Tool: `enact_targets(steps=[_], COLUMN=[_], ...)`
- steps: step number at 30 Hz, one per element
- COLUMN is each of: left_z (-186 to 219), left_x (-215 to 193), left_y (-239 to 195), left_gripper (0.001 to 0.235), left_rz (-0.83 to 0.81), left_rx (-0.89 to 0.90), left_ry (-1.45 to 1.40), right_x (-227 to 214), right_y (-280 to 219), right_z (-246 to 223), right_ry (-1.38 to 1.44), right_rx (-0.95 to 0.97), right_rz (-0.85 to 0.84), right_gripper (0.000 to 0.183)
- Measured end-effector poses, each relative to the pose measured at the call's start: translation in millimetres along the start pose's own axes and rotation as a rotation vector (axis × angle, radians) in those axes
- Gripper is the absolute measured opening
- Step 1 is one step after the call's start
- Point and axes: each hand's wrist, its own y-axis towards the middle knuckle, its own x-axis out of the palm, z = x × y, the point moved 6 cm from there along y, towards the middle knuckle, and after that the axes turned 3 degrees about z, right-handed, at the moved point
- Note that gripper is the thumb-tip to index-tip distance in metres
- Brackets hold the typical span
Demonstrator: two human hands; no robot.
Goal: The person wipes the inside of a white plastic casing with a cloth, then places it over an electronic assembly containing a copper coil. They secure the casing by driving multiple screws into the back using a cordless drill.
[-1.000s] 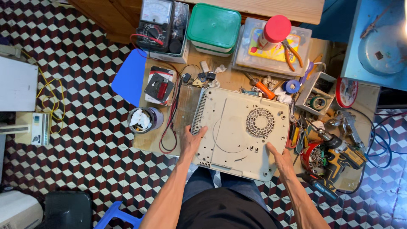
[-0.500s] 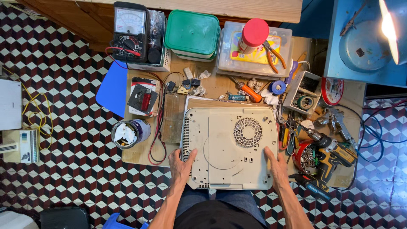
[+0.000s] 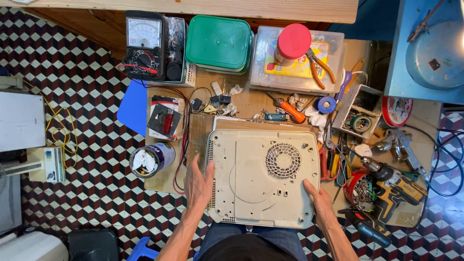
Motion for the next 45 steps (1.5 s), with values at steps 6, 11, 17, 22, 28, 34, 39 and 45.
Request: enact_targets(steps=[6, 11, 17, 22, 28, 34, 39, 45], left_z=[38.5, 34.8, 27.7, 15.9, 13.1, 10.5, 31.3, 27.0], left_x=[74.6, 118.3, 104.6, 49.9, 39.5, 46.6, 43.5, 101.1], left_y=[137.7, 192.0, 203.5, 227.8, 250.5, 256.2, 219.3, 209.6], left_gripper=[0.037, 0.037, 0.021, 0.019, 0.018, 0.033, 0.038, 0.013], left_rz=[-0.149, -0.253, -0.264, -0.087, -0.005, -0.154, -0.172, -0.526], left_rx=[0.15, 0.215, 0.162, 0.145, 0.327, 0.232, 0.493, 0.601], left_ry=[0.046, 0.288, 0.11, -0.121, -0.107, -0.089, -0.096, 0.106], right_x=[-6.2, -14.8, -3.4, 36.9, 105.6, 167.6, 233.9, 288.9], right_y=[-12.2, -32.8, -52.3, -70.4, -84.4, -97.4, -41.8, 63.5], right_z=[-15.8, -42.3, -72.8, -98.1, -117.3, -152.1, -217.9, -235.6], right_ry=[-0.1, -0.039, -0.059, -0.059, -0.168, -0.366, -0.75, -1.227], right_rx=[-0.111, -0.35, -0.372, -0.531, -0.652, -0.843, -1.278, -0.856], right_rz=[0.177, 0.324, 0.39, 0.375, 0.296, 0.176, 0.001, -0.19], right_gripper=[0.068, 0.058, 0.052, 0.048, 0.043, 0.033, 0.021, 0.019])
